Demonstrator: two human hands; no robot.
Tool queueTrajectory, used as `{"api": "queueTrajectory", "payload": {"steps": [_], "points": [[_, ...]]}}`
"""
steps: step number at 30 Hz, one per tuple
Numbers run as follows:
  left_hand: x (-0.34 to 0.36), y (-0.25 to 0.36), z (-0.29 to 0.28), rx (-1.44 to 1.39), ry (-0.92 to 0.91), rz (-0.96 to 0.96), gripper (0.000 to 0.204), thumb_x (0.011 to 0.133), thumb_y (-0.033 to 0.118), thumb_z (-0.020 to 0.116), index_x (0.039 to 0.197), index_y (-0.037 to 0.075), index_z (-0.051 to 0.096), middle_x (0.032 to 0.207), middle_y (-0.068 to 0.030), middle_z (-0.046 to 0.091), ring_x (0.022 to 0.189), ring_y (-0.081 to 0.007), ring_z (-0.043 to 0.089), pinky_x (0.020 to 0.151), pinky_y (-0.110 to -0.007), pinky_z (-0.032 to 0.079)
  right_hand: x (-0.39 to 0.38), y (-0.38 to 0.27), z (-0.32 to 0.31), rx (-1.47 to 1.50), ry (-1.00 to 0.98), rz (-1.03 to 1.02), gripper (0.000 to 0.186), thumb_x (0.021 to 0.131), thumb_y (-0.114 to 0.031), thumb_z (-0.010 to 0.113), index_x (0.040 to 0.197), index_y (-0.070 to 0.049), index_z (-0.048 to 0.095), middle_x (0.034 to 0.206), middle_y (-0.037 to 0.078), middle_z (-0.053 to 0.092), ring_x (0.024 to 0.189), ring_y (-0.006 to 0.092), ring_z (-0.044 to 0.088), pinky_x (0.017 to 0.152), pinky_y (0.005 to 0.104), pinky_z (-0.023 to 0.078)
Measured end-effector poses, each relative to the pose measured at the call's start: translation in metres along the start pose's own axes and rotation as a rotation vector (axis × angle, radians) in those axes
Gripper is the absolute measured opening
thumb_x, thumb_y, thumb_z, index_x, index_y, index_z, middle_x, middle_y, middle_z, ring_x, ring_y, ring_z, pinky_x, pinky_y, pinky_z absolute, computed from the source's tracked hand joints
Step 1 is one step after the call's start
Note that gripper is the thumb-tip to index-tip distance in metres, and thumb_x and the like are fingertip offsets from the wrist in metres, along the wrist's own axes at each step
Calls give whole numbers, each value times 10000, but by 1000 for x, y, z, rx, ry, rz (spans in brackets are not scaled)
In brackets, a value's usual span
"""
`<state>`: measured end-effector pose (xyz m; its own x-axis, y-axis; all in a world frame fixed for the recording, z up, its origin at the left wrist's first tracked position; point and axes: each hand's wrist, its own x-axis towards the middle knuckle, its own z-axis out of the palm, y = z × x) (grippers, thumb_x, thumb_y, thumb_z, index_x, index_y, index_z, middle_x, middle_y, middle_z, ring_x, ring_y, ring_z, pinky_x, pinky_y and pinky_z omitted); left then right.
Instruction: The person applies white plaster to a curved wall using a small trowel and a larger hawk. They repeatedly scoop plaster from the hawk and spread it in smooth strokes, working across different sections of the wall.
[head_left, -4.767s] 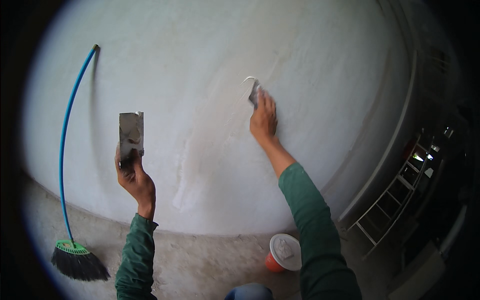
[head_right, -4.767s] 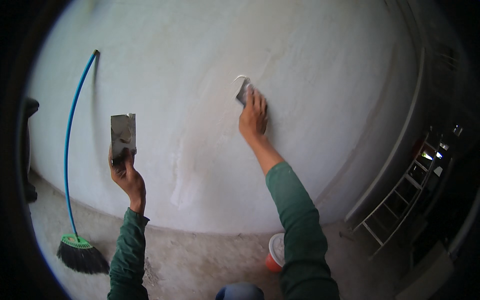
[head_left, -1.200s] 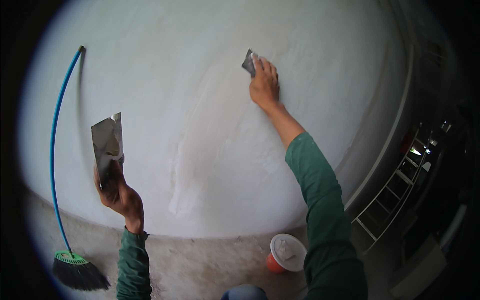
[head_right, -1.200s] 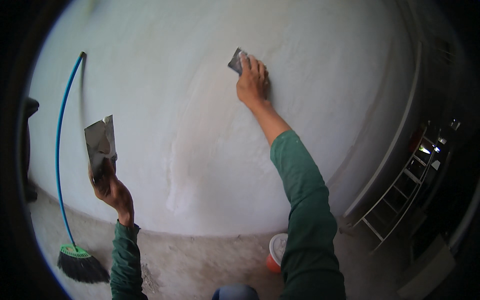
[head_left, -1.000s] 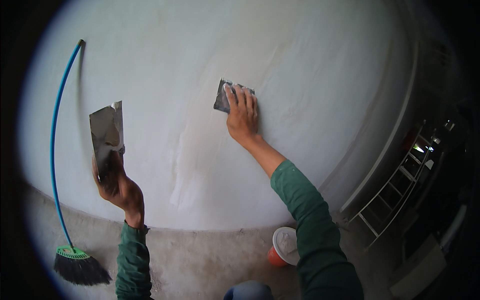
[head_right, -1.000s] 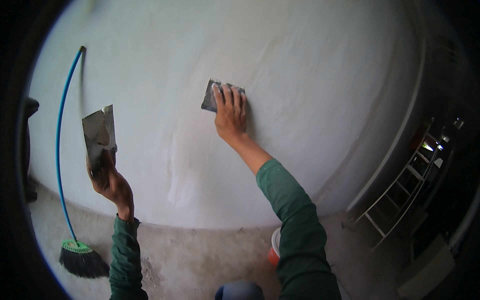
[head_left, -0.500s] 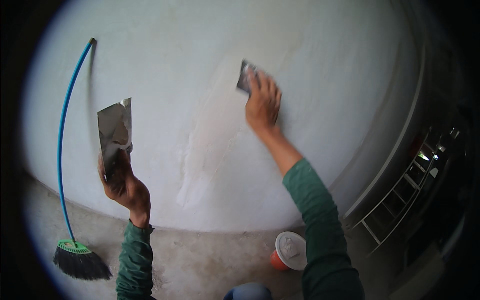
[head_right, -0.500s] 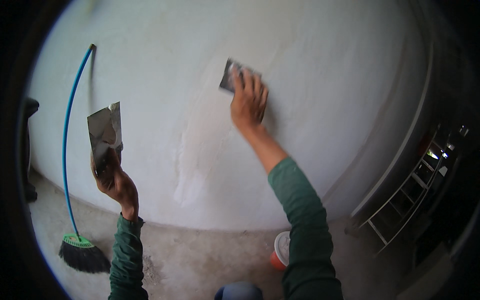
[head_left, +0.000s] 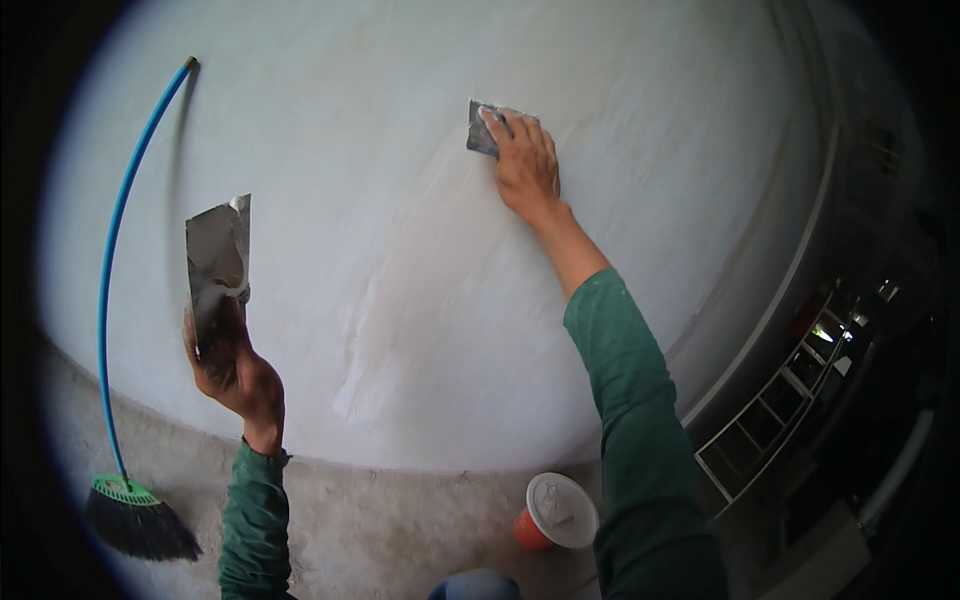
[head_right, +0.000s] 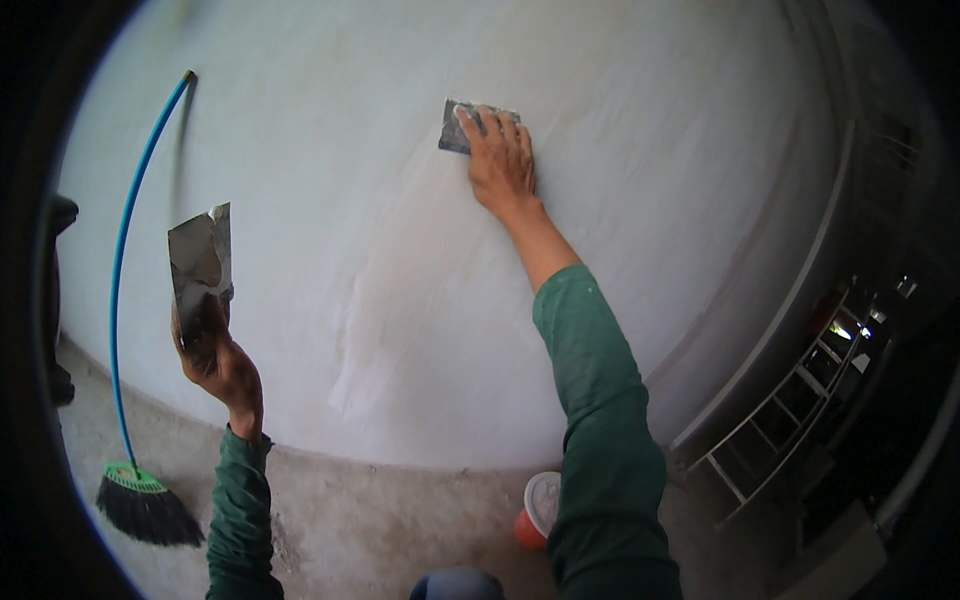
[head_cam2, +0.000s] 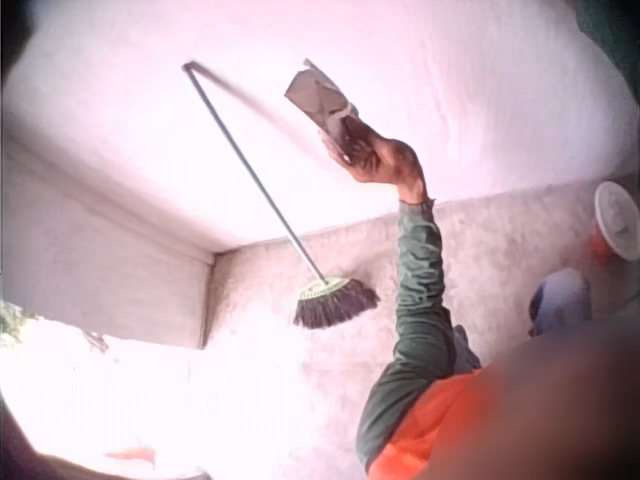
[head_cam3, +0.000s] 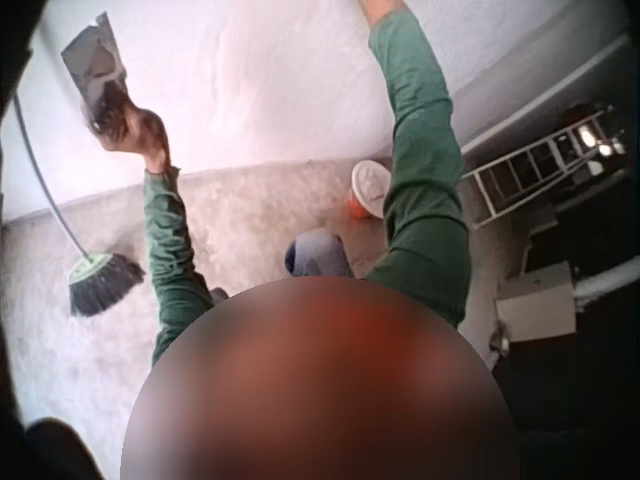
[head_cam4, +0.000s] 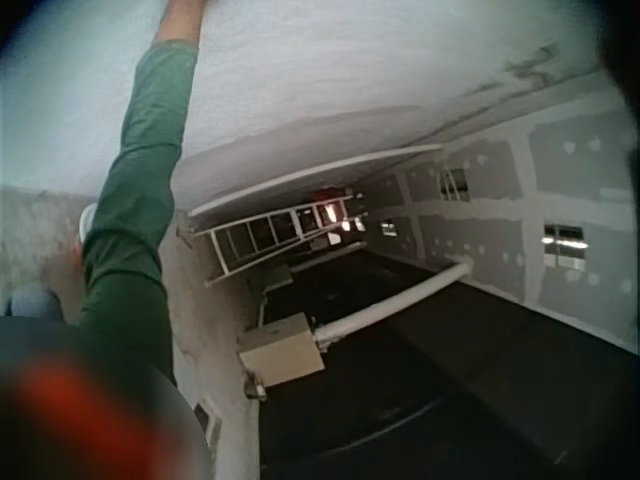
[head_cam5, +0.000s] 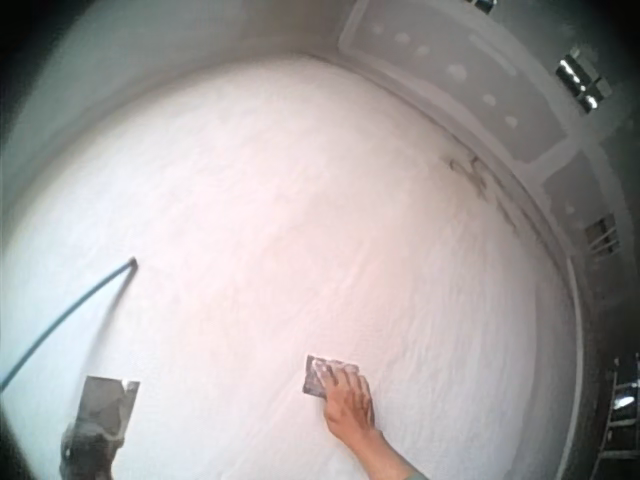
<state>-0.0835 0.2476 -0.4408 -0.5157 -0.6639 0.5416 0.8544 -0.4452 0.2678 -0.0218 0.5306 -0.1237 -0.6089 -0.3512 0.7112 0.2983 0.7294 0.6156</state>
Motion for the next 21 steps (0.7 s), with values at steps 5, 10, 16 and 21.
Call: {"api": "queueTrajectory", "payload": {"steps": [5,10,16,21], "points": [[4,7,2,4,-14,16,369,1039,-34,592,1405,-35,555,1350,-152,646,1249,-268,634,1098,-469,529,-83,-72,35,14,34,66,681,909,65,546,1546,-169,492,1537,147,503,1415,370,451,1201,554,310],[6,7,-2,-1,-47,30,439,1014,-96,574,1445,-38,514,1383,-175,636,1295,-289,617,1135,-463,509,-156,-139,77,38,-20,128,637,940,-6,581,1548,-169,487,1530,128,500,1401,366,451,1190,587,303],[4,3,-9,-45,-50,42,492,1002,-129,557,1479,-34,487,1440,-184,607,1333,-298,600,1154,-458,499,-251,-231,85,67,-263,21,606,953,-78,602,1541,-189,504,1489,112,524,1360,336,480,1142,588,348],[3,1,-9,-26,-71,38,465,1005,-134,543,1458,-34,514,1418,-174,620,1326,-284,604,1156,-460,499,-139,-117,28,28,-78,310,556,979,-85,577,1525,-169,516,1532,120,501,1410,349,463,1152,580,349]]}}
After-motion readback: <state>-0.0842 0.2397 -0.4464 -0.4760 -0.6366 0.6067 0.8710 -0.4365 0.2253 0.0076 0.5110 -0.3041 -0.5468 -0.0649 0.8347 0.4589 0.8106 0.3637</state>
